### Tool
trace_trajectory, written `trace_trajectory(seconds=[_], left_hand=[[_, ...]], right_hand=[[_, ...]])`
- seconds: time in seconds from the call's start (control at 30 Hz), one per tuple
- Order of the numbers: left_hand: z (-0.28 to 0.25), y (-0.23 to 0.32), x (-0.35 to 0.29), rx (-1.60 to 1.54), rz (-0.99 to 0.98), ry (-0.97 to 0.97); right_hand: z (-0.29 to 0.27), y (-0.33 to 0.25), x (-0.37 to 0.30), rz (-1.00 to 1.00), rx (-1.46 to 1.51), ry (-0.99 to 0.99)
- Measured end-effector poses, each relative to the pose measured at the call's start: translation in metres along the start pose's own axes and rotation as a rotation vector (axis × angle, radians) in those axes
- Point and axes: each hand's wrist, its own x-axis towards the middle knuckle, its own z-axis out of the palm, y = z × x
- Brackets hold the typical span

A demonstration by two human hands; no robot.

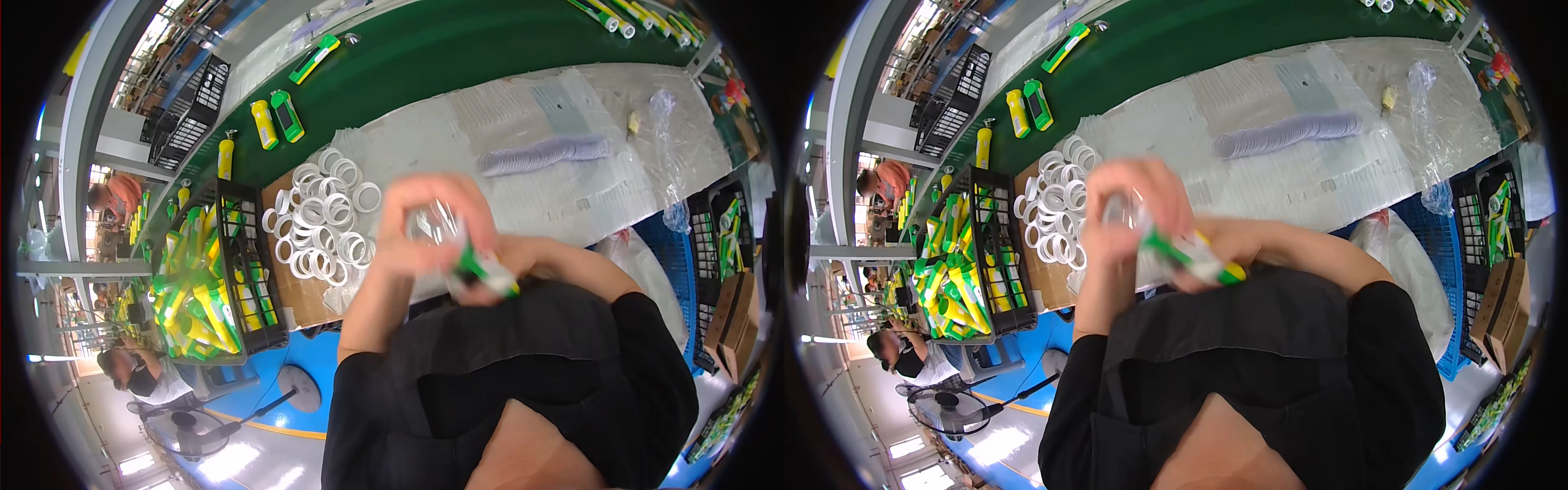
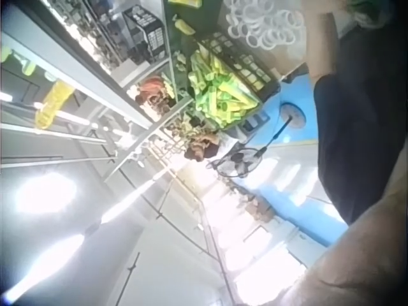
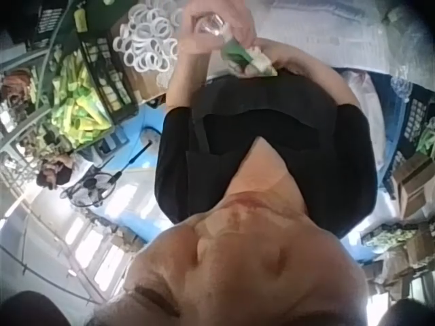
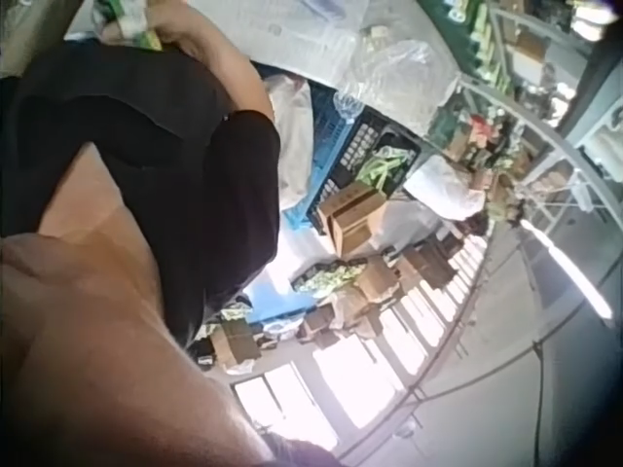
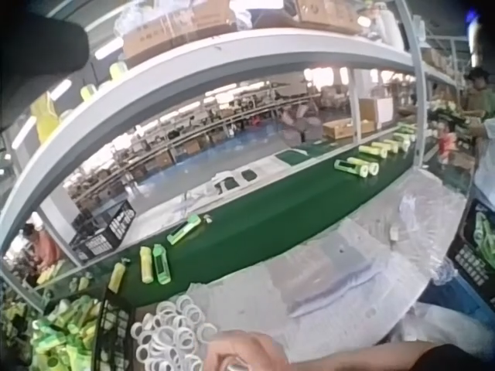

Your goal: Assembling the lens, reflector, and casing components of hand-held flashlights on a factory assembly line.

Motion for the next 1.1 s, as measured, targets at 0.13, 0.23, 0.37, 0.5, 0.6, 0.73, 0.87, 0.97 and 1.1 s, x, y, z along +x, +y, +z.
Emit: trace_trajectory(seconds=[0.13,0.23,0.37,0.5,0.6,0.73,0.87,0.97,1.1], left_hand=[[0.012,0.003,0.019,-0.213,0.058,-0.226],[-0.015,0.017,0.01,0.009,0.012,0.071],[-0.01,0.001,0.01,-0.289,0.02,-0.208],[0.0,0.002,0.018,-0.302,0.07,-0.397],[-0.024,0.015,0.004,-0.216,-0.022,0.063],[-0.018,-0.003,0.013,-0.463,0.1,-0.299],[-0.005,-0.001,0.022,-0.435,0.137,-0.319],[-0.017,0.022,0.014,-0.137,0.091,-0.025],[-0.006,0.009,0.02,-0.071,0.123,-0.165]], right_hand=[[0.013,0.0,0.005,0.06,0.276,-0.492],[0.021,-0.036,0.009,-0.151,-0.176,0.098],[0.019,0.001,0.007,0.035,0.601,-0.592],[0.019,-0.003,0.013,0.078,0.655,-0.706],[0.024,-0.024,0.013,0.111,0.323,-0.181],[0.023,-0.008,0.01,0.111,0.165,-0.159],[0.027,-0.001,0.016,0.133,0.97,-1.087],[0.02,-0.011,0.024,-0.388,-0.049,0.037],[0.021,-0.009,0.01,0.144,0.601,-0.576]])
